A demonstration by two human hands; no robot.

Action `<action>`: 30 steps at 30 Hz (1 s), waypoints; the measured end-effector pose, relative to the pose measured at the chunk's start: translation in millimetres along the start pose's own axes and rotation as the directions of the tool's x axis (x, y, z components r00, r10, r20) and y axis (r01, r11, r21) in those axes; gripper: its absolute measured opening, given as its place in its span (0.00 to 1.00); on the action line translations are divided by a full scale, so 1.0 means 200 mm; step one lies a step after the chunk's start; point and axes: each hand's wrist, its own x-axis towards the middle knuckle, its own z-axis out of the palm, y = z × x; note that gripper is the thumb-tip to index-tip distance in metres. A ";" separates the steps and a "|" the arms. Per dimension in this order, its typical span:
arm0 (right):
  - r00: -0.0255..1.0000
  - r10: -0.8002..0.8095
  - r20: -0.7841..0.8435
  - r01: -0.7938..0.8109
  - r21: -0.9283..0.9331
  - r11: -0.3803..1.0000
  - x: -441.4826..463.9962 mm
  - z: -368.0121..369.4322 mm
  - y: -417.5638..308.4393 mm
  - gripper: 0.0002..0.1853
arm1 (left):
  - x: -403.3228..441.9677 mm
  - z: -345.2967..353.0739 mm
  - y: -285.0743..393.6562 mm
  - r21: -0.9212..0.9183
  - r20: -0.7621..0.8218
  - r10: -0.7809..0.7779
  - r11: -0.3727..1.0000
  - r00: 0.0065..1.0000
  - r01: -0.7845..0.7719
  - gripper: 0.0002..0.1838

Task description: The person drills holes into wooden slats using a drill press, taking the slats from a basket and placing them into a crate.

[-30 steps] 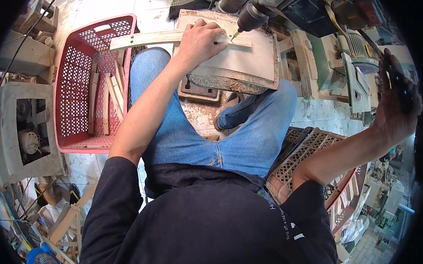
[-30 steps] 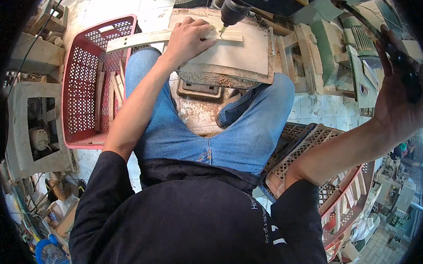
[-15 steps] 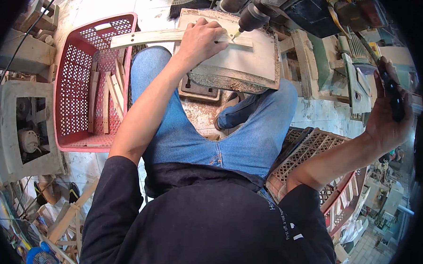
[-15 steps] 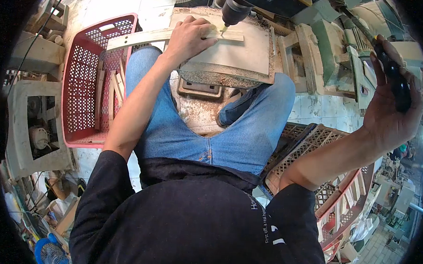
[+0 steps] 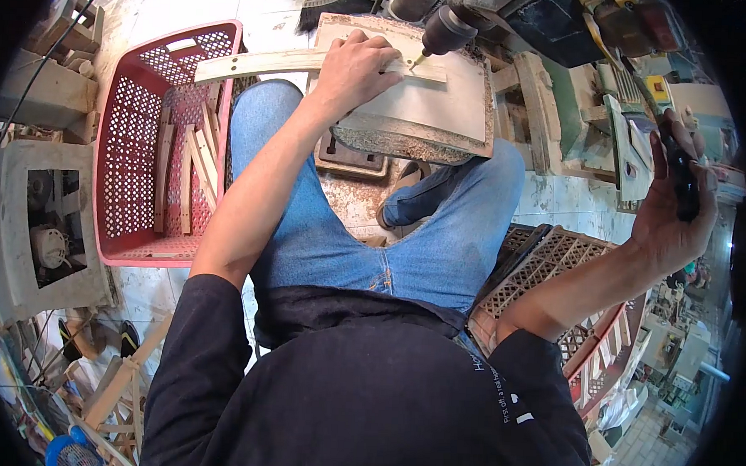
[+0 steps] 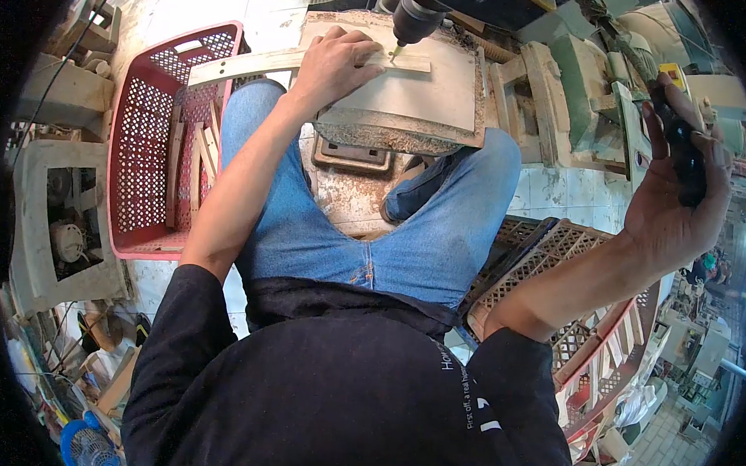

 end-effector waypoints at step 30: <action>0.999 0.015 -0.048 -0.015 0.015 1.000 -0.13 0.04 0.06 0.33 | 0.00 -0.01 0.01 0.032 0.008 -0.022 0.999 1.000 0.022 0.21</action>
